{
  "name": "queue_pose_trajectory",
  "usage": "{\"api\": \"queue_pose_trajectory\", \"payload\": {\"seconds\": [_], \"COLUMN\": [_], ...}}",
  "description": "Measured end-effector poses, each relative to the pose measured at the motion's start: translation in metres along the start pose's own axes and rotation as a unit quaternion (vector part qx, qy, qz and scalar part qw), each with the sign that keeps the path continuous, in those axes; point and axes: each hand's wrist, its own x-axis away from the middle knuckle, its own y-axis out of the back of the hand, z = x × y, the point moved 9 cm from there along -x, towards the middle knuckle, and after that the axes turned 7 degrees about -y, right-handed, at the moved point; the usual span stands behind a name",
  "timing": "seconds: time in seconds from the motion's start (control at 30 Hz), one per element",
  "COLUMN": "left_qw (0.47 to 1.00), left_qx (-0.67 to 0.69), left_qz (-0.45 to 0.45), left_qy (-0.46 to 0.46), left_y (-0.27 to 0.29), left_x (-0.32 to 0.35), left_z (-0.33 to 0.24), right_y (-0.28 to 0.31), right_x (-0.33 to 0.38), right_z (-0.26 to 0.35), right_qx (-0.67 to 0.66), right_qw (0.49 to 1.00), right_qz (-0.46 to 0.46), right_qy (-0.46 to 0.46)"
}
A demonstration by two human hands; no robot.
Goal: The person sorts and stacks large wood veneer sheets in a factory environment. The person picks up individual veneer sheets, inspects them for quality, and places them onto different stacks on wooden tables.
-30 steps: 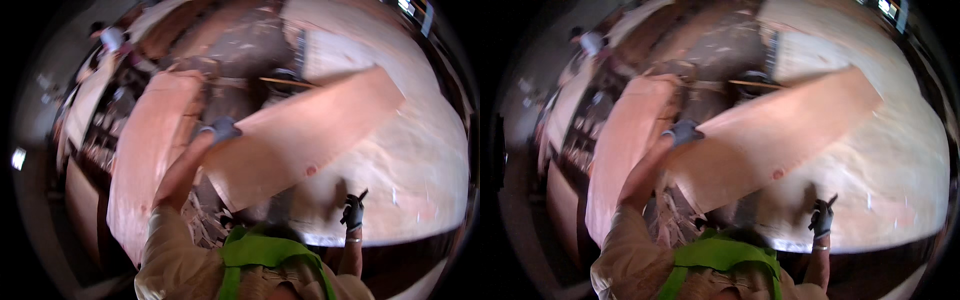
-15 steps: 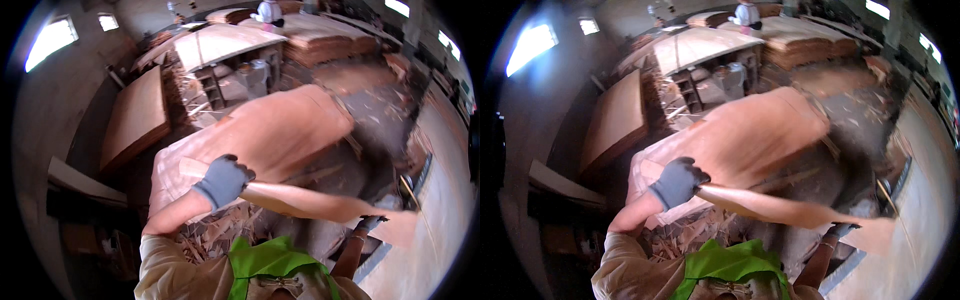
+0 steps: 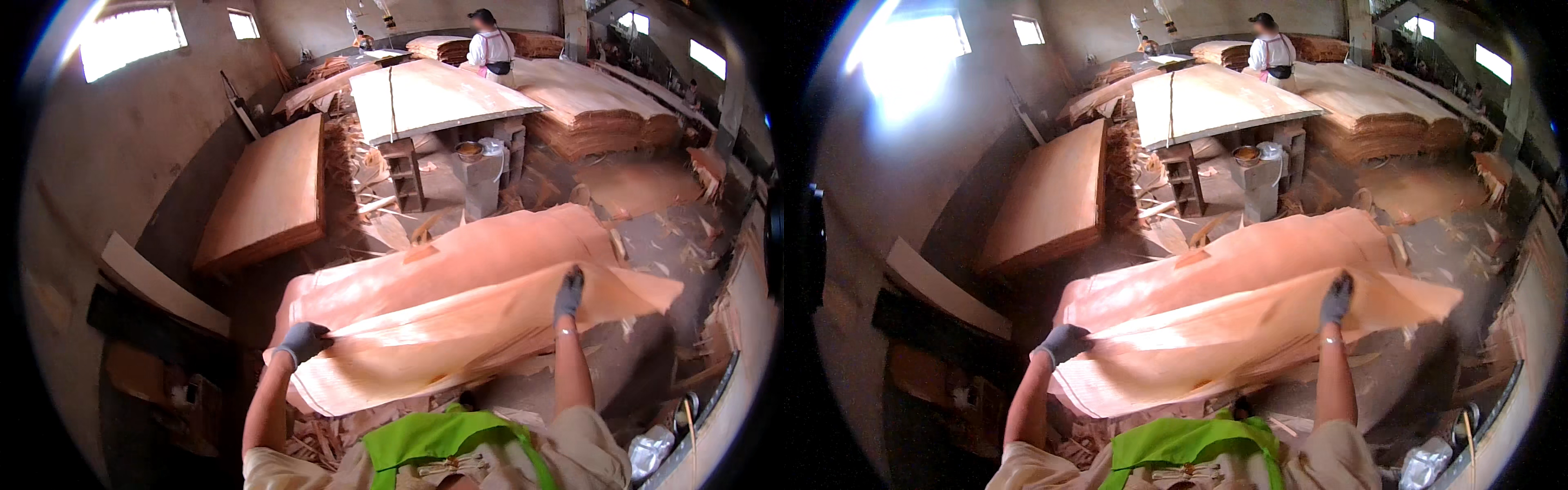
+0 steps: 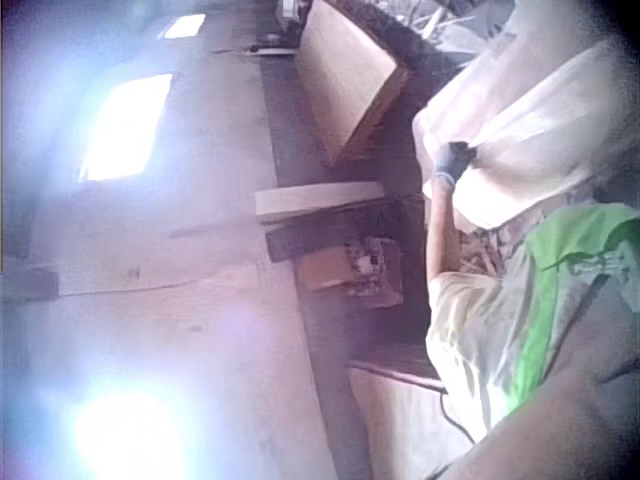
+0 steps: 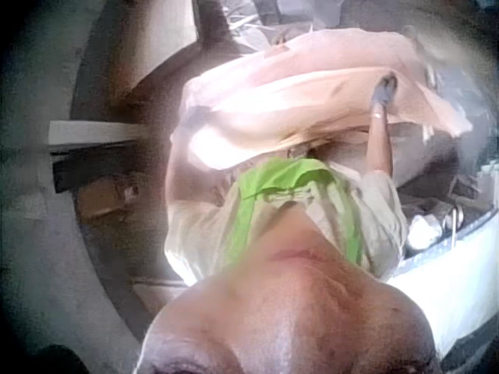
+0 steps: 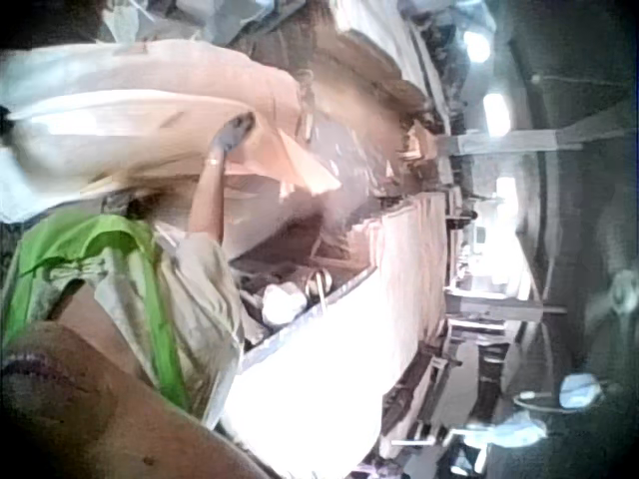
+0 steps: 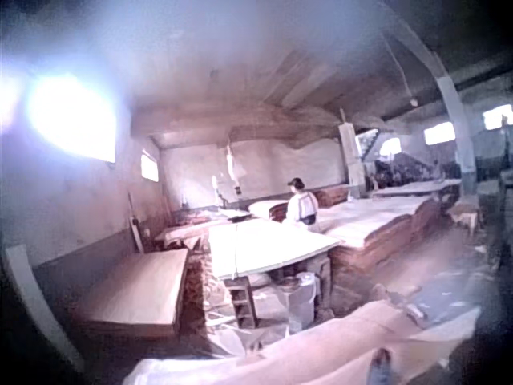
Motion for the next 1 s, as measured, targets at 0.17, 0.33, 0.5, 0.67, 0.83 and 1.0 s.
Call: {"api": "queue_pose_trajectory", "payload": {"seconds": [0.17,0.33,0.5,0.67,0.83,1.0], "left_qw": [0.979,0.971,0.923,0.956,0.977,0.944], "left_qx": [-0.065,-0.141,-0.259,-0.254,-0.158,-0.087], "left_qz": [0.036,0.007,-0.008,-0.115,-0.082,-0.024], "left_qy": [0.189,0.195,0.285,0.095,-0.116,-0.316], "left_y": [-0.020,-0.040,-0.073,-0.101,-0.186,-0.238], "left_x": [0.025,-0.054,-0.019,-0.081,-0.127,-0.150], "left_z": [0.138,0.164,0.250,0.134,-0.005,-0.177], "right_y": [-0.165,-0.206,-0.080,0.083,0.220,0.309], "right_x": [0.106,0.101,0.196,0.271,0.352,0.380], "right_z": [0.155,0.062,0.126,-0.001,-0.092,-0.127], "right_qx": [0.145,-0.346,-0.186,-0.102,-0.206,-0.127], "right_qw": [0.926,0.836,0.871,0.836,0.789,0.844], "right_qz": [0.349,0.383,0.446,0.389,0.236,0.073], "right_qy": [-0.014,-0.188,-0.085,-0.374,-0.528,-0.515]}}
